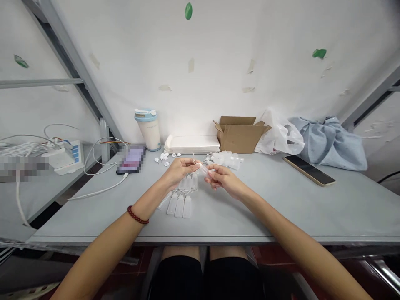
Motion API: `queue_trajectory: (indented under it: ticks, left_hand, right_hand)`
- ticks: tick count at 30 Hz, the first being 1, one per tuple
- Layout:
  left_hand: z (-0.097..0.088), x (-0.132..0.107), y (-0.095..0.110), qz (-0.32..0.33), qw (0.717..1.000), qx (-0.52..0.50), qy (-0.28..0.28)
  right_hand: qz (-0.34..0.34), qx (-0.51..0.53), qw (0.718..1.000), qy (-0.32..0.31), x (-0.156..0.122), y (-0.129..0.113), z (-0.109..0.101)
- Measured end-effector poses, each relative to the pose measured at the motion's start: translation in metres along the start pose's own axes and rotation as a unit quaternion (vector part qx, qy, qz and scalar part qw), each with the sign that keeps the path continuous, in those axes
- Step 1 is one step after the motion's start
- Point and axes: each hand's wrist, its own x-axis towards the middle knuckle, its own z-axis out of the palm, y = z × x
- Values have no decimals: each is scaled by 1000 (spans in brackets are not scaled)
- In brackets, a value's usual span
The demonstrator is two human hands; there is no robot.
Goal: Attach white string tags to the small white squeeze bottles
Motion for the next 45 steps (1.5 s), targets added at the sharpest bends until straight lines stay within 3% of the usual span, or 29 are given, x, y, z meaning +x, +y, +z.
queue_trajectory:
  ticks: [4,7,10,13,16,19,22,24,30,35,38,41,45]
  left_hand:
    - [0,2,-3,15,1000,-15,-8]
    - [2,3,-4,16,1000,-12,-9]
    - [4,2,-6,10,1000,10,12]
    - [6,1,-8,4,999,39,24]
    - [8,-1,-8,8,999,47,8]
    - [9,-3,-4,18,998,57,-7]
    - [10,-5,4,40,995,85,-14]
    - [9,-5,8,49,993,109,-24]
    - [4,-6,10,37,980,196,-22]
    - [2,-6,11,11,984,175,-43]
    - [5,-7,10,28,986,160,-46]
    - [13,-10,10,71,980,182,-28]
    - [25,-12,8,99,966,237,7]
  right_hand:
    - [26,73,996,-36,0,-2,-1]
    - [-33,-44,997,56,1,1,3]
    - [-136,-207,955,160,2,6,6]
    - [-138,-256,944,157,1,8,7]
    - [-77,-210,965,137,1,6,5]
    - [-18,-76,993,92,1,3,3]
    - [30,55,997,42,0,0,4]
    - [25,80,996,39,0,-1,6]
    - [-50,-104,986,124,-1,2,10]
    - [-149,-305,924,176,-2,8,11]
    - [-192,-338,903,182,-3,9,11]
    - [-176,-293,920,194,-3,8,8]
    - [-68,-110,978,161,-1,4,3]
